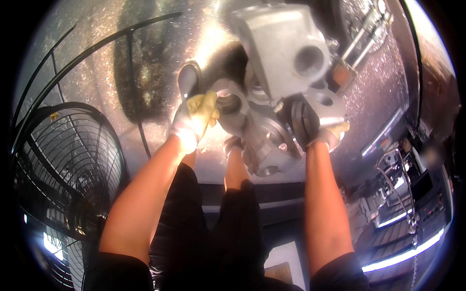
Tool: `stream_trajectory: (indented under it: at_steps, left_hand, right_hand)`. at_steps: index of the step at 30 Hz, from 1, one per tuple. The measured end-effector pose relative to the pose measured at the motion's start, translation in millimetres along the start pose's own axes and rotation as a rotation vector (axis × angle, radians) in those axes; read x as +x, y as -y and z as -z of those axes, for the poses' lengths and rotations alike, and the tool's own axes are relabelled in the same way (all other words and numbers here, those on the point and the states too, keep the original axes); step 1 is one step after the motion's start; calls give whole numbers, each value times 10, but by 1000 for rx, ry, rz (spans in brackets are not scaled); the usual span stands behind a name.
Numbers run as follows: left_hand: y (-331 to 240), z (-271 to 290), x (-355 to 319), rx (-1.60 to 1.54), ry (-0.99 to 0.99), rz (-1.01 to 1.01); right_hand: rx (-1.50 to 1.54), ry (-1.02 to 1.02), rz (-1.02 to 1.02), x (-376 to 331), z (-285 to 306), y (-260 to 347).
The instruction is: The person inserts metal components into a large silver metal housing, uses a hammer to secure a pin, and then uses a chain hoist and remote control to lift the assembled housing.
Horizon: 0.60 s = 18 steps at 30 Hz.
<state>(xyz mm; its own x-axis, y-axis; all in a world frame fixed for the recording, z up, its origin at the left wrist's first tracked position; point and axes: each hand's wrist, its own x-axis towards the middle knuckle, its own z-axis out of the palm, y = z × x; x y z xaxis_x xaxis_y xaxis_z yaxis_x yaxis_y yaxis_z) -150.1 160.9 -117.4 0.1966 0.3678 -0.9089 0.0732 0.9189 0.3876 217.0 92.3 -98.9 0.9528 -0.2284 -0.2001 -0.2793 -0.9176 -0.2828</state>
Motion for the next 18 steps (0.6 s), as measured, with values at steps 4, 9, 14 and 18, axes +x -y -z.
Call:
stream_trajectory:
  at_steps: [4,9,14,18]
  left_hand:
    - [65,-633,-476,494,176,-174]
    - [384,-1627,-738,1085,170,-727]
    - [391,-2324,-775,1492,186,-704]
    - [614,-2688,-729,1608,87,-486]
  right_hand:
    - [-9,202,-6,-25,-35,-89]
    - [74,624,153,119,304,-125]
    - [479,760,327,225,1111,-374]
    - [66,305,1370,775,1516,-1416]
